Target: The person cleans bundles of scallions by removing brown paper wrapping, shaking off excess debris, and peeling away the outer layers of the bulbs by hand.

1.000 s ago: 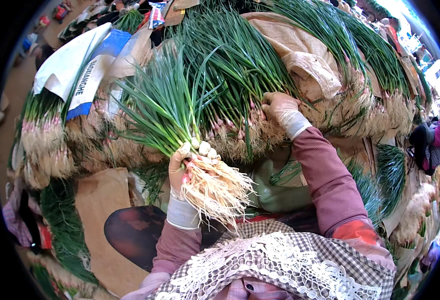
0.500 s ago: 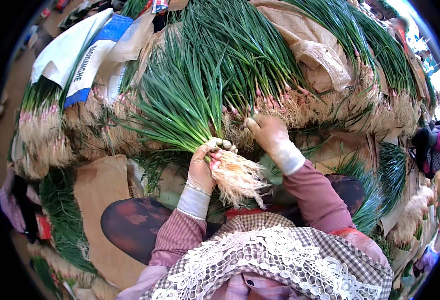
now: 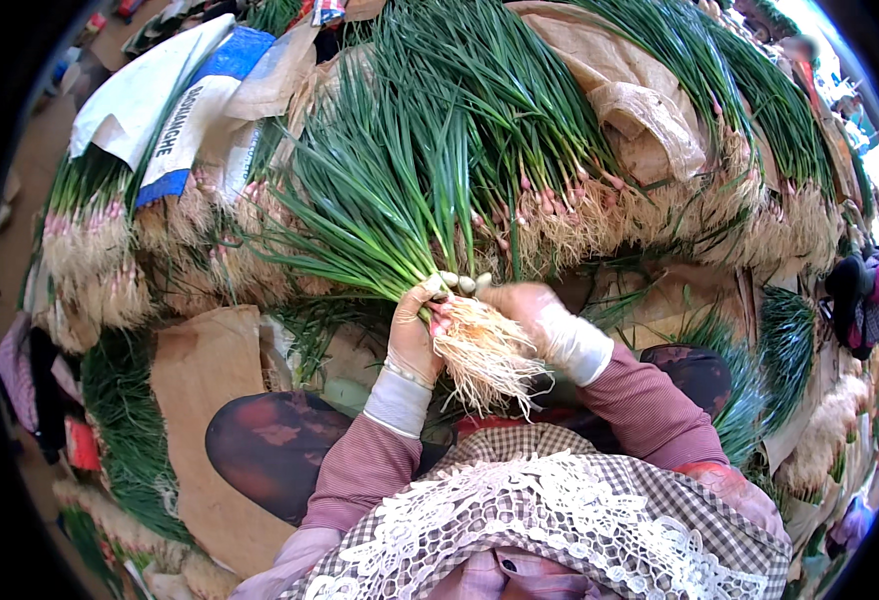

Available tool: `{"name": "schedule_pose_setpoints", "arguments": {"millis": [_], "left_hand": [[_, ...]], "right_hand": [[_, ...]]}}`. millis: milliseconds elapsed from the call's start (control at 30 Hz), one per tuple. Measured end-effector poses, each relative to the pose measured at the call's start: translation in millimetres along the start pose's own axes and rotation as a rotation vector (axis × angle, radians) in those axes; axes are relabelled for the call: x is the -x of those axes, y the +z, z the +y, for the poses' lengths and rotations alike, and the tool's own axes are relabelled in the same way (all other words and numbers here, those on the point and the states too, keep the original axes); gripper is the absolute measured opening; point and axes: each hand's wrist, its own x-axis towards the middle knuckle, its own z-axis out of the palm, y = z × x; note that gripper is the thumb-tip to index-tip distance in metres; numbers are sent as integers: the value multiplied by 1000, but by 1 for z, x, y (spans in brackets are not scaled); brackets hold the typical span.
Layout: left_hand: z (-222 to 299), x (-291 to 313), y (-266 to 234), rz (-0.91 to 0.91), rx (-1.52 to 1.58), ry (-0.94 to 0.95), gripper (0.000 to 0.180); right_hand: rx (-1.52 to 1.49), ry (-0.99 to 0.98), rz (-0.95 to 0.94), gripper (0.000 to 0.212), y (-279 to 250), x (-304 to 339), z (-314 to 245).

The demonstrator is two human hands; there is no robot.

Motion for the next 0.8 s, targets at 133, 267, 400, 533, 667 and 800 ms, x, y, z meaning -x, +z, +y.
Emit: {"name": "schedule_pose_setpoints", "arguments": {"millis": [133,267,400,533,667,800], "left_hand": [[2,5,8,-11,6,-82,21],[12,13,9,-78,62,-57,21],[15,10,13,-130,123,-37,20],[24,11,20,-179,110,15,20],[14,10,19,-33,84,-12,18],[6,4,7,88,58,-61,17]], "right_hand": [[-570,179,428,46,6,-18,43],[-22,460,437,37,-28,-54,49],[-72,416,512,35,-27,-66,67],[-519,158,433,22,-36,-53,66],[-426,36,505,22,-21,-10,32],[-651,-140,449,28,32,-5,30]]}}
